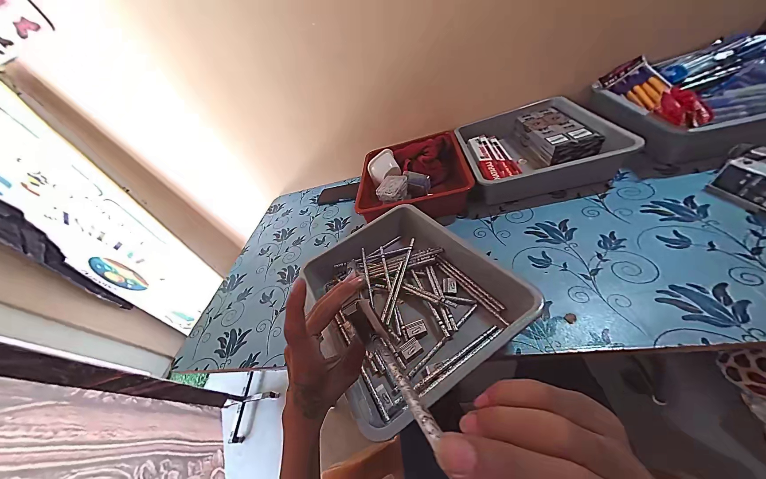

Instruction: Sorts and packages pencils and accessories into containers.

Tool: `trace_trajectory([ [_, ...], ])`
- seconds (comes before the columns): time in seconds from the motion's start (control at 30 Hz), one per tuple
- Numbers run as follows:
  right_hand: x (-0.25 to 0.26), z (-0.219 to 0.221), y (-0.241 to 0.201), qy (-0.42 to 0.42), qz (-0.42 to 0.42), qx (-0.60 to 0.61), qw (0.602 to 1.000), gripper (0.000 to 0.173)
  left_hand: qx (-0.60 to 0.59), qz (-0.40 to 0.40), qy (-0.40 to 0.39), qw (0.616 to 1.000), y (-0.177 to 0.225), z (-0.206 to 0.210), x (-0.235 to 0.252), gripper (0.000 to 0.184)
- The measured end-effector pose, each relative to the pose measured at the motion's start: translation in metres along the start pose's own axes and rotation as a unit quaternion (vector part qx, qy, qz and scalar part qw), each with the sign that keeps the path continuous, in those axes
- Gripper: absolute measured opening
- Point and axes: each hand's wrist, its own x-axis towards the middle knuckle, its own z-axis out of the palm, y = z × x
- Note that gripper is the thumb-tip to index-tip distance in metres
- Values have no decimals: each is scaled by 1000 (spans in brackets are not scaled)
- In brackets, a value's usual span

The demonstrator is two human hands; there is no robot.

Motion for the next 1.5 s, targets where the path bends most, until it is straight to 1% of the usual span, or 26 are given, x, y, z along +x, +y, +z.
trace_trajectory([
  [0.1,-4,18,6,38,-19,-35,998,22,11,-1,10,1000,3,1,-1,85],
  [0.3,-6,42,23,43,-43,-112,992,21,1,13,8,1000,10,4,1,81],
  [0.33,-7,47,26,60,-36,-122,990,19,-10,16,6,1000,12,4,3,80],
  [0.4,-9,52,31,78,-7,-140,987,22,-26,25,1,999,13,1,5,78],
  [0.5,-12,43,26,97,8,-111,989,25,-13,24,11,1000,15,0,5,79],
  [0.57,-13,33,26,93,16,-92,991,19,6,20,9,1000,13,-2,3,81],
  [0.6,-13,30,31,90,33,-91,991,13,18,17,8,1000,12,-2,2,83],
  [0.63,-11,28,40,80,55,-96,991,13,28,16,8,999,11,-2,2,85],
  [0.67,-10,28,53,58,87,-110,988,17,29,15,6,999,11,-2,2,86],
  [0.7,-10,27,68,3,127,-135,983,20,28,15,4,1000,11,-2,2,87],
  [0.73,-9,26,82,-93,177,-162,966,22,29,16,2,999,12,-2,2,87],
  [0.77,-4,23,93,-225,235,-158,932,23,29,17,1,999,11,-2,2,87],
  [0.8,5,23,105,-371,292,-124,873,27,30,17,2,999,11,-2,2,87],
  [0.83,12,29,117,-484,309,-100,813,31,26,17,3,1000,10,-2,2,87],
  [0.87,16,39,127,-561,304,-89,765,35,24,16,2,1000,10,-2,2,87],
  [0.9,19,48,132,-612,286,-86,732,36,20,15,4,1000,10,-3,3,88],
  [0.93,20,55,134,-644,258,-88,715,33,17,14,6,1000,10,-3,3,88],
  [1.03,22,62,133,-688,172,-107,697,29,26,9,12,1000,12,-5,3,87],
  [1.1,22,61,131,-696,128,-127,695,30,28,7,15,999,11,-8,3,89],
  [1.23,12,58,126,-707,51,-135,692,27,38,0,25,999,9,-9,1,90],
  [1.27,11,56,127,-699,24,-130,703,25,43,-2,25,999,10,-9,1,89],
  [1.33,12,52,129,-657,-21,-114,745,23,45,0,28,999,10,-9,2,89],
  [1.37,12,50,131,-637,-23,-107,763,22,44,1,30,999,10,-10,2,88],
  [1.4,14,47,132,-636,0,-100,765,23,47,2,32,998,9,-10,2,87],
  [1.43,15,45,133,-651,38,-94,752,26,51,1,33,998,9,-11,2,87],
  [1.5,12,45,136,-693,96,-89,709,33,57,-3,33,998,8,-11,0,87],
])
